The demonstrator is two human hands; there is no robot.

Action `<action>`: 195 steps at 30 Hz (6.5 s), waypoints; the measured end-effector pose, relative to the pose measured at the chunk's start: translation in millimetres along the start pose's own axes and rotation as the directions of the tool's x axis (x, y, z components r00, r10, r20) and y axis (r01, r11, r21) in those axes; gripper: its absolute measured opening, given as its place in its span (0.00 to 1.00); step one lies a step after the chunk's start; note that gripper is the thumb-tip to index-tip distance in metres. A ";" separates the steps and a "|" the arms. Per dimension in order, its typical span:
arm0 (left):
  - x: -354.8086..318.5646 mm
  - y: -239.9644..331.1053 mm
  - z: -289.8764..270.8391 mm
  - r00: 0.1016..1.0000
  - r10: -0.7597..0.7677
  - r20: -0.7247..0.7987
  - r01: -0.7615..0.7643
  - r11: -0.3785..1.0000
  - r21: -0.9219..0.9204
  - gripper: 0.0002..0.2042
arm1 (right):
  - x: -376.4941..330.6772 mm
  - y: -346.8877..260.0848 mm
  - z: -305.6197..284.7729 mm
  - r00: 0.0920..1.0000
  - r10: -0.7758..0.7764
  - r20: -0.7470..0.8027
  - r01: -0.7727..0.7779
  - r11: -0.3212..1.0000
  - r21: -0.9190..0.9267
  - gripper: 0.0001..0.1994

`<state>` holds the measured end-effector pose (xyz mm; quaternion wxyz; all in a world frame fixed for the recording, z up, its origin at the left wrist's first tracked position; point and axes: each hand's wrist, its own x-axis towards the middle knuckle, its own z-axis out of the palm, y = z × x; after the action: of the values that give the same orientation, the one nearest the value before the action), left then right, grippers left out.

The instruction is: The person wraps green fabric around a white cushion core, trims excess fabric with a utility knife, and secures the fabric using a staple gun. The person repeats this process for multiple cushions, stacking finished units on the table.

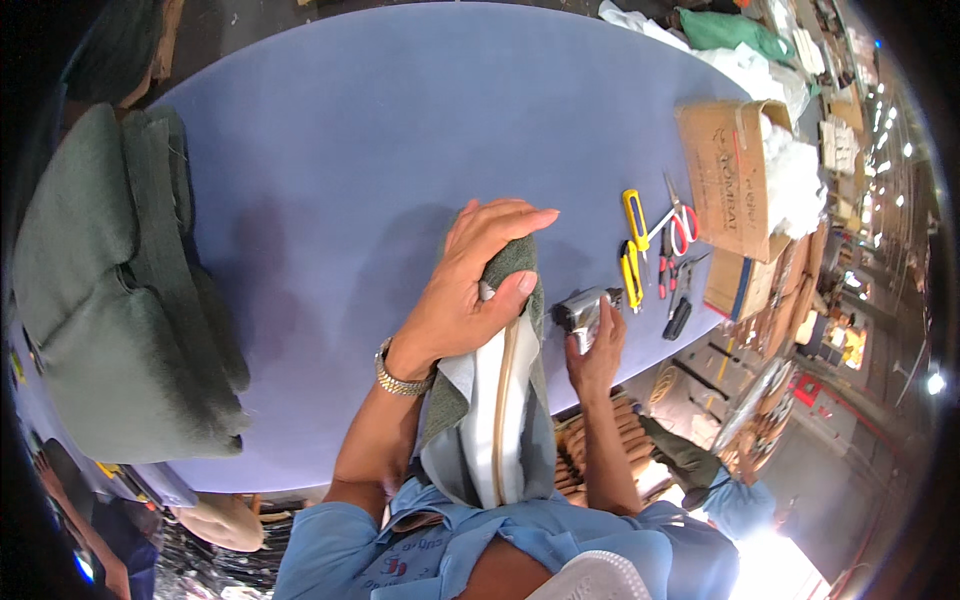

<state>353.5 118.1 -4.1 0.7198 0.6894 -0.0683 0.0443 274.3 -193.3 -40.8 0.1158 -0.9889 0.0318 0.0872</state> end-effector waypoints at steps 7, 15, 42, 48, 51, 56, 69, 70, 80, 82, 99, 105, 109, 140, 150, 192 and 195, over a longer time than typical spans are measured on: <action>-7.7 -6.4 -0.6 1.000 -0.010 -0.026 0.008 0.997 -0.082 0.29 | 2.5 2.0 1.1 0.995 0.063 0.075 -0.058 0.996 -0.070 0.49; -5.5 -3.4 3.2 0.998 -0.007 -0.065 0.004 0.998 -0.059 0.33 | 34.6 -23.5 -74.0 0.955 0.005 0.295 -0.180 0.801 0.570 0.45; -6.6 -12.9 1.6 0.992 0.037 -0.117 -0.051 0.992 -0.117 0.40 | 93.2 -183.3 -195.0 0.615 -0.643 0.456 0.577 0.761 0.296 0.39; -7.9 -14.4 -3.4 0.995 0.023 -0.096 -0.035 0.991 -0.127 0.40 | 101.7 -201.6 -195.8 0.636 -0.555 0.537 0.478 0.829 0.291 0.38; -6.7 -19.8 -5.6 0.995 0.024 -0.097 -0.038 0.989 -0.141 0.41 | 111.7 -210.0 -193.4 0.622 -0.525 0.581 0.471 0.843 0.257 0.37; -4.9 -21.8 -14.4 0.995 0.024 -0.097 -0.039 0.987 -0.157 0.41 | 120.8 -224.7 -189.2 0.575 -0.540 0.614 0.476 0.832 0.286 0.43; 68.6 -46.8 -21.7 0.935 -0.295 0.195 0.325 0.935 -0.140 0.39 | 101.5 -235.7 -179.9 0.656 -0.517 0.550 0.466 0.851 0.244 0.37; 64.1 -46.8 -18.8 0.950 -0.279 0.136 0.298 0.945 -0.137 0.38 | 103.8 -236.6 -180.1 0.639 -0.536 0.552 0.485 0.838 0.251 0.37; 39.0 -44.7 -22.4 0.962 -0.271 -0.038 0.242 0.906 -0.346 0.31 | 108.9 -267.5 -181.3 0.602 -0.489 0.632 0.490 0.850 0.191 0.41; 38.0 -44.5 -29.3 0.961 -0.274 -0.036 0.243 0.899 -0.364 0.31 | 109.0 -274.4 -177.6 0.587 -0.529 0.613 0.532 0.823 0.200 0.41; 39.8 -42.4 -30.6 0.976 -0.187 -0.115 0.143 0.938 -0.316 0.34 | 76.3 -251.5 -166.6 0.655 -0.636 0.408 0.630 0.758 0.170 0.40; -6.6 -0.4 -88.5 0.940 -0.146 -0.308 0.064 0.963 -0.261 0.34 | -0.6 -183.4 -157.5 0.737 -0.657 0.162 0.503 0.692 0.518 0.34; -50.5 145.1 -99.5 0.887 0.246 -0.390 -0.248 0.968 0.047 0.34 | -5.0 -101.7 -107.0 0.895 -0.239 0.376 -0.022 0.820 0.572 0.27; -174.0 261.8 186.3 0.713 0.701 -0.010 -0.465 0.483 0.742 0.15 | -25.5 -111.8 -190.2 0.245 -0.418 -0.875 0.954 -0.055 0.293 0.09; -190.6 278.1 120.9 0.820 0.490 -0.296 0.006 0.509 0.860 0.24 | -24.0 -175.6 -201.2 0.736 -0.434 -0.520 0.584 0.020 0.811 0.23; -414.1 187.8 -100.5 0.220 0.134 -0.966 -0.094 0.989 0.116 0.34 | -121.0 -91.8 13.1 0.970 -0.229 0.083 -0.080 0.022 0.997 0.42; -425.0 137.4 -124.9 0.416 -0.053 -0.908 0.132 0.991 0.002 0.32 | -150.1 -107.8 -174.5 0.776 -0.577 -0.254 0.352 0.062 0.934 0.42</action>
<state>-82.9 261.9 58.7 0.6189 0.5858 0.3693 0.3707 164.5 -123.1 177.5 0.7127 -0.6469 -0.2526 0.0986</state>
